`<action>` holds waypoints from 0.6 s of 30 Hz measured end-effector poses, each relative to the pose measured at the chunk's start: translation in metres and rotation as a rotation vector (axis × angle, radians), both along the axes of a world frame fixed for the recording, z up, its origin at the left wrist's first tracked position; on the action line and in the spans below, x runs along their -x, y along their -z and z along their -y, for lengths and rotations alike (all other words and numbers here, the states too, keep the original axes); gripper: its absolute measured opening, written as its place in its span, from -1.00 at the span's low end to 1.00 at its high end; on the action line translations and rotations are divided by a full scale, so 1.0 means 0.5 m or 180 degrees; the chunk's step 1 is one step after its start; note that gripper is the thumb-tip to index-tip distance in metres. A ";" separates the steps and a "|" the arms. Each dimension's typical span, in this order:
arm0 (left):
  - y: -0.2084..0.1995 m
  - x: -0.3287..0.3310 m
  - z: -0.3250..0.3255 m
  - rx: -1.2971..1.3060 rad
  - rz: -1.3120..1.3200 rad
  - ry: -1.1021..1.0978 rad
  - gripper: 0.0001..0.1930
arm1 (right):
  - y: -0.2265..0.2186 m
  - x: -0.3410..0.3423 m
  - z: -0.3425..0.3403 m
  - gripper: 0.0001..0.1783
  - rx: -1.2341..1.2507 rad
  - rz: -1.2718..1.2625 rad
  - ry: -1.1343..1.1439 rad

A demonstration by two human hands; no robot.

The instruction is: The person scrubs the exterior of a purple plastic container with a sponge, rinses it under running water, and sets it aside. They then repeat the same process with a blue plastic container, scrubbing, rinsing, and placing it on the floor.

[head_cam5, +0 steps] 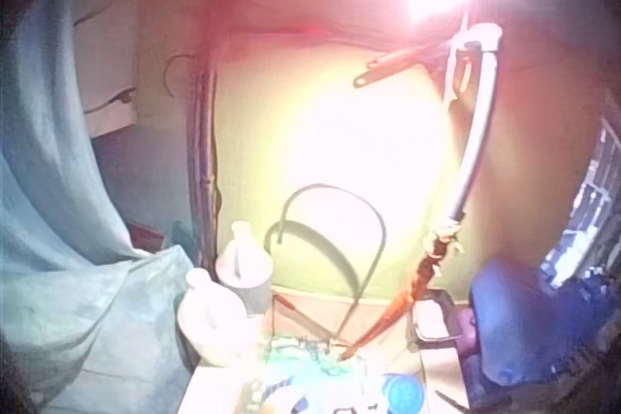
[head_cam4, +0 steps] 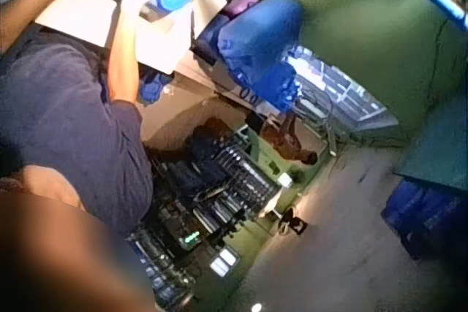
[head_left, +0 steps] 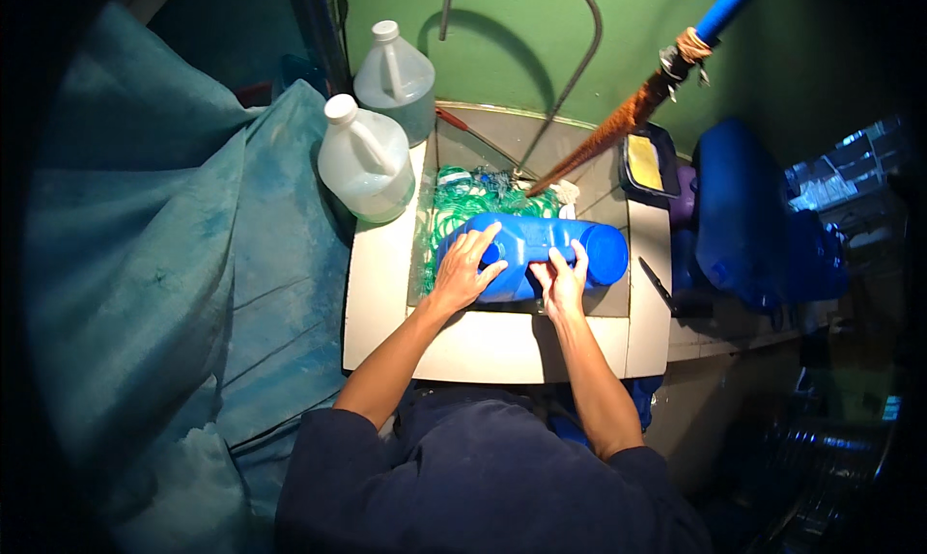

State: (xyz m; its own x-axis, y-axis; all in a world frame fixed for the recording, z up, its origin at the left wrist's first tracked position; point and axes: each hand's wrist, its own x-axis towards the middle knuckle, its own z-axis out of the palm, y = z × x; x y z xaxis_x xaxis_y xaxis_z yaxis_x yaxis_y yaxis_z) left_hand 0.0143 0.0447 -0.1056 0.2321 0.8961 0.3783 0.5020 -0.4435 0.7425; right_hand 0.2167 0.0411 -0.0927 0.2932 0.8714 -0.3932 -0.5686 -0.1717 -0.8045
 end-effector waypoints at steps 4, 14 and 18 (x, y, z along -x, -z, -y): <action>0.066 0.052 -0.036 0.0058 -0.0537 0.0159 -0.58 | -0.014 -0.023 -0.016 -0.33 0.0273 0.3311 -0.1872; 0.046 0.020 -0.020 0.1419 0.0398 -0.0537 -0.44 | -0.005 -0.122 -0.152 -0.50 -0.2282 0.5324 -0.3245; 0.069 -0.020 -0.019 0.0763 0.0445 -0.0811 -0.51 | 0.004 -0.165 -0.167 -0.52 -0.2530 0.5052 -0.3453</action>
